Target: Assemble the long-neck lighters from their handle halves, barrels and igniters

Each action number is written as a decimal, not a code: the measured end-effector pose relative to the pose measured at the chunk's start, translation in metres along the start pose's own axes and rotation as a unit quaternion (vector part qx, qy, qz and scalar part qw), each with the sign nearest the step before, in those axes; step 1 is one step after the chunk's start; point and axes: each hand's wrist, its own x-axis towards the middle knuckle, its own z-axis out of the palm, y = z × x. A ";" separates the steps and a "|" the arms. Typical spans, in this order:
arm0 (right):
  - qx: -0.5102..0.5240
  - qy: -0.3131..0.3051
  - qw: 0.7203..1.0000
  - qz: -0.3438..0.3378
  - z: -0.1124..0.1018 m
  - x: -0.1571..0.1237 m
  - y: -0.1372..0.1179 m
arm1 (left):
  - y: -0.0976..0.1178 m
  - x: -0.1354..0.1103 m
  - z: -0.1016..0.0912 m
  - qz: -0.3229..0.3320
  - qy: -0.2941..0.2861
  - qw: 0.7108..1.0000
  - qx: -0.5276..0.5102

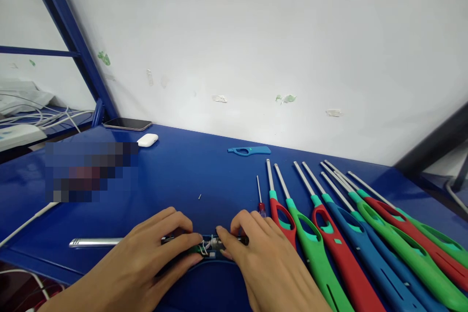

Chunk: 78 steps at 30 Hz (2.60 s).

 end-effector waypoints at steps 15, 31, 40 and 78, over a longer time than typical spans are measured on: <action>0.048 -0.010 0.998 0.030 0.007 -0.004 0.005 | 0.002 0.003 -0.007 -0.009 -0.071 0.997 -0.014; -0.036 -0.169 0.985 0.000 -0.010 0.071 0.021 | -0.004 -0.002 0.006 0.012 -0.068 0.994 0.086; -0.110 -0.239 0.965 0.020 -0.014 0.130 0.035 | -0.007 0.000 0.008 0.020 -0.034 0.997 0.059; -0.117 -0.223 0.965 0.070 -0.018 0.153 0.129 | 0.000 -0.003 0.002 -0.013 0.092 0.993 0.066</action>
